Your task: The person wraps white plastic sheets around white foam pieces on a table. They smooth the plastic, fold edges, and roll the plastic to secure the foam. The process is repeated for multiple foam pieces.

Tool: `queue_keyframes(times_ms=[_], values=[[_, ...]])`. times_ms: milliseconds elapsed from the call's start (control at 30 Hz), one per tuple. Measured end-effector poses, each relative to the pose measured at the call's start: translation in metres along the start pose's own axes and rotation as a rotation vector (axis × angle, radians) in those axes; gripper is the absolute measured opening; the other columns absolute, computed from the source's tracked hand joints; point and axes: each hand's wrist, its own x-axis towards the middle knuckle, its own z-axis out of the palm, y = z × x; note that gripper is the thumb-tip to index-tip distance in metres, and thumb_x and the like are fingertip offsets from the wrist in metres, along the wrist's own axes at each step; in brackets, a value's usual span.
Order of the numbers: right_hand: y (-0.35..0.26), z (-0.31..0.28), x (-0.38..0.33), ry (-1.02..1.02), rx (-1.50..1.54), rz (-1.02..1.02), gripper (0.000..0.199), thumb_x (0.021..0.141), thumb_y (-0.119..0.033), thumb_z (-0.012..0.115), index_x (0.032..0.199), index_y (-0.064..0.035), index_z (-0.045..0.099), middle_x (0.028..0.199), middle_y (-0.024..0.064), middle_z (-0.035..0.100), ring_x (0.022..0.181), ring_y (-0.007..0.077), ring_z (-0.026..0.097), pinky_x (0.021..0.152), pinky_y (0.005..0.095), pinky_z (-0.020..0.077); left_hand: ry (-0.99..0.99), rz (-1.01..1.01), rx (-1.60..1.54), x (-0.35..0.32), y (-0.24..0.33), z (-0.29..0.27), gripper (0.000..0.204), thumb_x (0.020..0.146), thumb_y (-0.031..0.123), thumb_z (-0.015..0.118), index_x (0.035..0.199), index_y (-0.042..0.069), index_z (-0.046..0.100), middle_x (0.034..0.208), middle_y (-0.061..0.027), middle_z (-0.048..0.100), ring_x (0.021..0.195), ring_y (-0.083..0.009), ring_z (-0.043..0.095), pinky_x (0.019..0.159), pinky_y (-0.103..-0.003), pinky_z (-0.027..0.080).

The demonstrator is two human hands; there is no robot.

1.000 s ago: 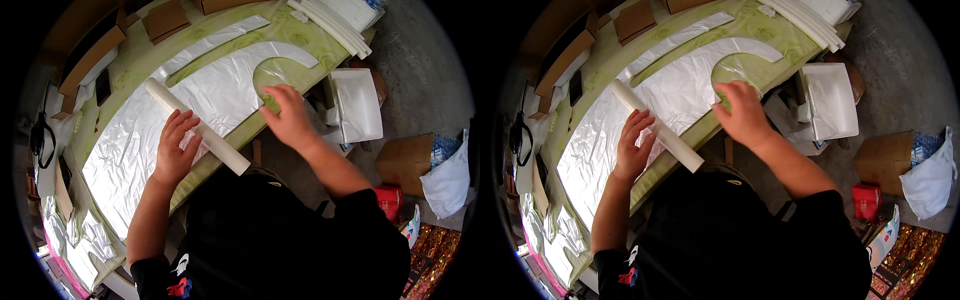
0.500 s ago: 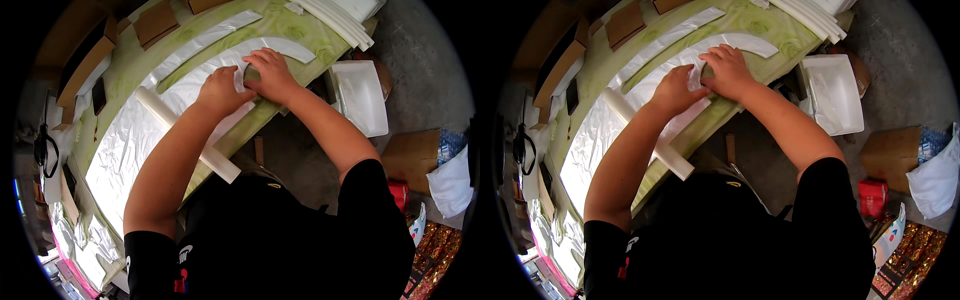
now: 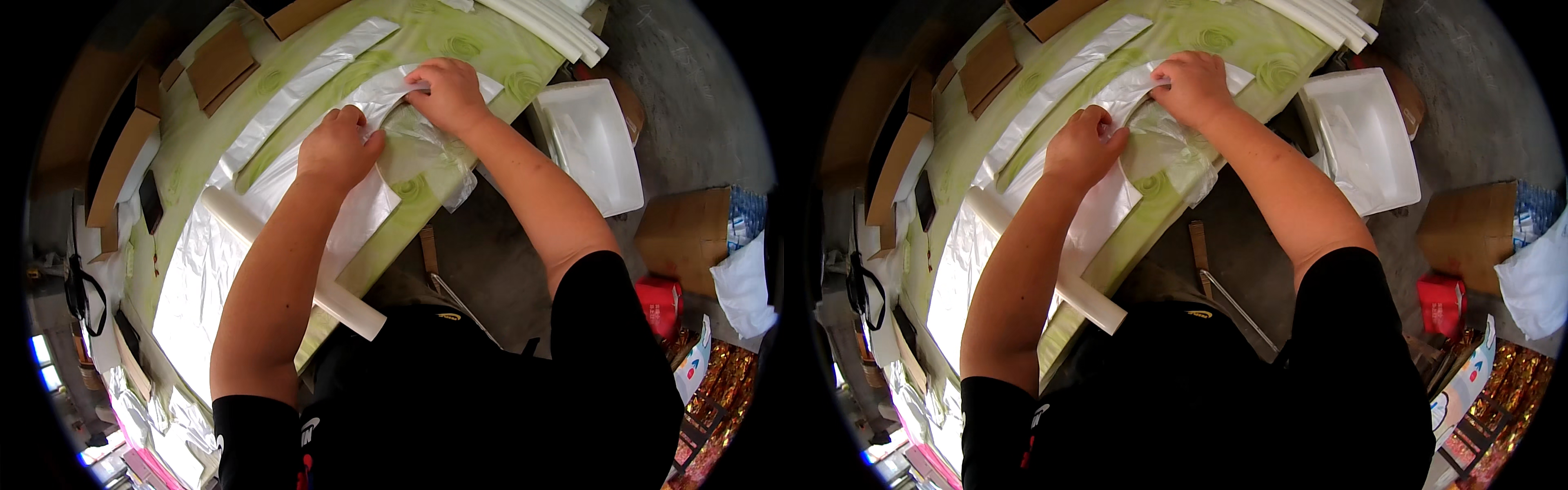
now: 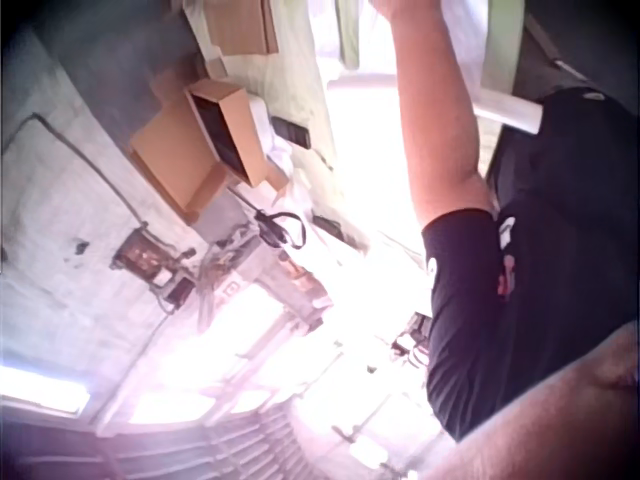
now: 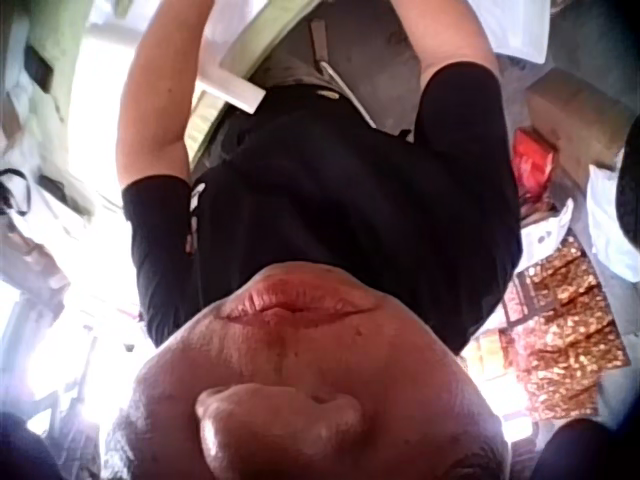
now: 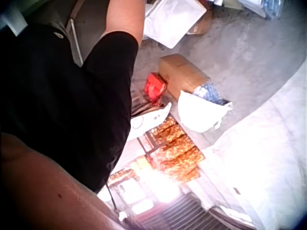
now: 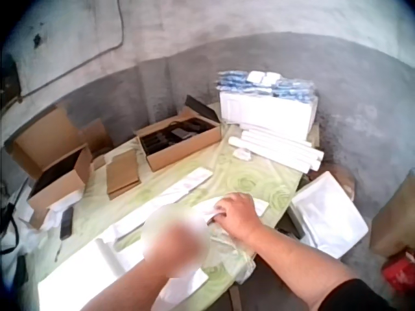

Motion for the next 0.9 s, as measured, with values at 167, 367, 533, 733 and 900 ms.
queue_keyframes(times_ms=[167, 367, 533, 733, 900], values=[[-0.004, -0.007, -0.002, -0.034, 0.020, -0.002, 0.015, 0.082, -0.028, 0.075, 0.093, -0.0189, 0.075, 0.110, -0.0019, 0.070, 0.119, 0.0261, 0.056, 0.110, 0.0537, 0.0325, 0.048, 0.070, -0.113, 0.013, -0.005, 0.011, 0.034, 0.091, 0.034, 0.069, 0.116, 0.012, 0.069, 0.106, -0.0069, 0.070, 0.096, -0.0245, 0.070, 0.086, -0.039, 0.055], [-0.017, -0.014, -0.009, 0.193, -0.109, -0.129, 0.012, 0.082, -0.016, 0.074, 0.093, -0.0139, 0.072, 0.107, 0.0008, 0.069, 0.114, 0.0279, 0.058, 0.108, 0.0504, 0.0366, 0.080, 0.127, -0.361, 0.010, -0.018, 0.015, 0.023, 0.095, 0.027, 0.067, 0.110, 0.011, 0.074, 0.102, -0.0079, 0.074, 0.090, -0.0244, 0.072, 0.082, -0.036, 0.056], [-0.019, -0.016, -0.013, 0.223, 0.033, -0.359, 0.016, 0.079, -0.017, 0.073, 0.095, -0.0151, 0.073, 0.111, 0.0009, 0.067, 0.118, 0.0272, 0.055, 0.108, 0.0525, 0.0362, 0.054, 0.080, -0.428, 0.014, -0.021, 0.011, 0.024, 0.096, 0.027, 0.067, 0.111, 0.010, 0.075, 0.100, -0.0097, 0.076, 0.090, -0.0253, 0.072, 0.083, -0.035, 0.056], [-0.015, -0.019, -0.021, 0.320, -0.077, -0.067, 0.036, 0.079, -0.031, 0.078, 0.112, -0.0165, 0.074, 0.129, 0.0102, 0.063, 0.126, 0.0302, 0.052, 0.108, 0.0508, 0.0366, 0.038, 0.006, -0.504, 0.020, -0.031, 0.020, 0.025, 0.097, 0.030, 0.066, 0.112, 0.012, 0.075, 0.100, -0.0109, 0.076, 0.089, -0.0260, 0.072, 0.084, -0.036, 0.056], [-0.007, -0.029, -0.014, -0.129, -0.079, 0.109, 0.051, 0.082, -0.051, 0.077, 0.123, -0.0205, 0.072, 0.137, 0.0104, 0.061, 0.133, 0.0313, 0.049, 0.114, 0.0575, 0.0290, 0.020, -0.025, -0.518, 0.020, -0.028, 0.015, 0.025, 0.096, 0.030, 0.065, 0.111, 0.013, 0.075, 0.100, -0.0105, 0.076, 0.089, -0.0265, 0.072, 0.084, -0.037, 0.056]])
